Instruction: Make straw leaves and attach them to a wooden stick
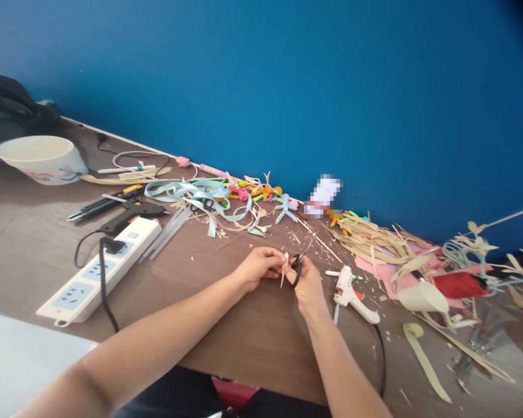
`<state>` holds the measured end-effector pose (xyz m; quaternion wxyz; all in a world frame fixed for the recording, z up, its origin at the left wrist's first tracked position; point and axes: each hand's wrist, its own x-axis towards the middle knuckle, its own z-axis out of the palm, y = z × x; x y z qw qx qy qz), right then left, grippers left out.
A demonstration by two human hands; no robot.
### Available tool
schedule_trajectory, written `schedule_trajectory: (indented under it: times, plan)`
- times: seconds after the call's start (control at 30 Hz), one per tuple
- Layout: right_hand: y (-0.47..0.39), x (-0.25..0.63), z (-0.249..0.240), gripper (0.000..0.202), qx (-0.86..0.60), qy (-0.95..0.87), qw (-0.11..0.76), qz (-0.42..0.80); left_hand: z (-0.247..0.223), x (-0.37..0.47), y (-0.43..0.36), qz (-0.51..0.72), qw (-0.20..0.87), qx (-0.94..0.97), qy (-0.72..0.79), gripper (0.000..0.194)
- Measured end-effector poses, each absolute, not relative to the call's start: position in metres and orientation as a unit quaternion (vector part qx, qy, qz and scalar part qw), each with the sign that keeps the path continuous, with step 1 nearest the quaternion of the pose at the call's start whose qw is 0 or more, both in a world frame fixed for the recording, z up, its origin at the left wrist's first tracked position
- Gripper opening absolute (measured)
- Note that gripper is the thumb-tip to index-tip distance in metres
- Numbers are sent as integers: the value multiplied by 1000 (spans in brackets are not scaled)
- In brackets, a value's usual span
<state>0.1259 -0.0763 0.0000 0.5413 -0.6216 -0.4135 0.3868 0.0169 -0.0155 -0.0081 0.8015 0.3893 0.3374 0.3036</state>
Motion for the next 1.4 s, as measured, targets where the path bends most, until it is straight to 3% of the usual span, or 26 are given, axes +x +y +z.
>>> schedule_trajectory:
  times: [0.33, 0.5, 0.63, 1.4]
  plan:
    - [-84, 139, 7, 23, -622, -426, 505, 421, -10, 15, -11, 284, 831, 354, 321, 17]
    - [-105, 152, 1, 28, -642, -498, 380, 442, -8, 12, -7, 304, 854, 300, 296, 16]
    - [-116, 157, -9, 28, -649, -523, 336, 439, -7, 12, -8, 310, 853, 305, 289, 16]
    - [-116, 148, -4, 31, -697, -464, 302, 456, -12, 14, -8, 326, 837, 318, 304, 15]
